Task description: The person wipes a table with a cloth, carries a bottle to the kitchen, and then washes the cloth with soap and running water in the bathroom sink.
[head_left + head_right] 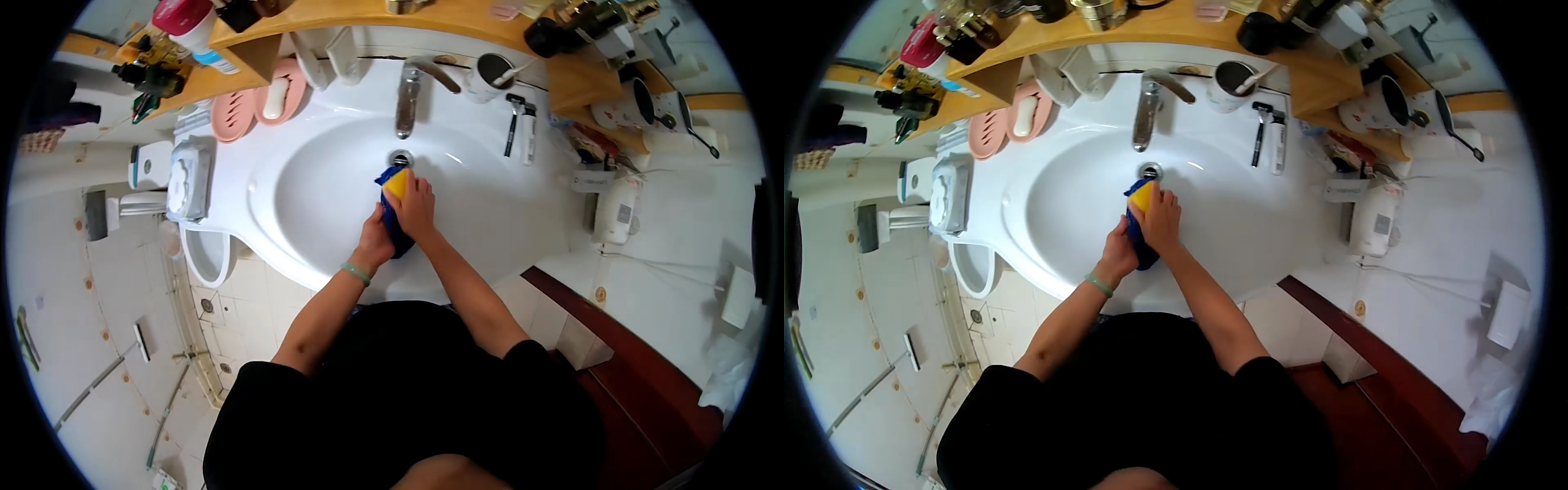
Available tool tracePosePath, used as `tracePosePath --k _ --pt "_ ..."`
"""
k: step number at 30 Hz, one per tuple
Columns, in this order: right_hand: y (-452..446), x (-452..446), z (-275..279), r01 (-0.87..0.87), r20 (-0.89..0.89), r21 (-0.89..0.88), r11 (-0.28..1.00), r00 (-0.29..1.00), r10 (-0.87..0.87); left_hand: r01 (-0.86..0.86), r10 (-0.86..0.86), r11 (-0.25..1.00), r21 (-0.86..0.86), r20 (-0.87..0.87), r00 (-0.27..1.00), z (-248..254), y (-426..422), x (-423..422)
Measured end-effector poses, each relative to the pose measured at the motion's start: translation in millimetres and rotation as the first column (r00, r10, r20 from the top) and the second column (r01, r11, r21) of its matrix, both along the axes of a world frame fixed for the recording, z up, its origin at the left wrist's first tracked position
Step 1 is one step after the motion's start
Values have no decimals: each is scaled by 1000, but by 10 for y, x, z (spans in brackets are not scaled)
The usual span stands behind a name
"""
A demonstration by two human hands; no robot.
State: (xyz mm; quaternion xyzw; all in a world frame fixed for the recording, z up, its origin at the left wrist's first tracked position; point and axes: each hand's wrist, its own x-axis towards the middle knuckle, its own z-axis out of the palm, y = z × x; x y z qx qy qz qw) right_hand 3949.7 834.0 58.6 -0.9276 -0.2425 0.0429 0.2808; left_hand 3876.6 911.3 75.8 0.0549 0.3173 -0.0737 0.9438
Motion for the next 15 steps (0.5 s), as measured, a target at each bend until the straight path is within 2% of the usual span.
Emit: tracePosePath --k 2,3,4,5,6,8,10,11,12,15 --pt "24 124 -99 86 -183 -23 996 979 -89 39 -40 999 -30 -39 998 39 -18 -51" --pt "-27 30 -106 28 -108 13 1000 994 -27 -21 21 999 -30 1 1000 -8 7 -17" --pt "-55 -85 23 -30 -189 -11 999 982 27 -85 87 996 -38 34 996 -81 27 -14" --pt "-75 -227 205 -103 -122 41 994 987 108 -49 54 998 -41 129 990 -242 87 -64" --pt "-70 -333 315 -183 -54 87 979 981 188 -71 70 997 -21 -36 997 -158 113 -68" --pt "-12 -211 190 -155 -30 98 983 987 158 -98 98 995 -2 4 995 111 37 -52" --pt "66 94 173 14 -75 40 999 997 -11 -81 81 997 10 -19 997 186 0 -47" --pt "76 222 127 110 -211 36 993 972 -100 -65 66 997 30 -43 997 200 -9 -48" --pt "40 172 106 110 -211 37 993 972 -100 -65 66 997 31 -43 997 193 -1 -59" --pt "-13 -144 186 -64 -160 86 994 984 78 -99 101 993 63 -37 994 218 91 10"
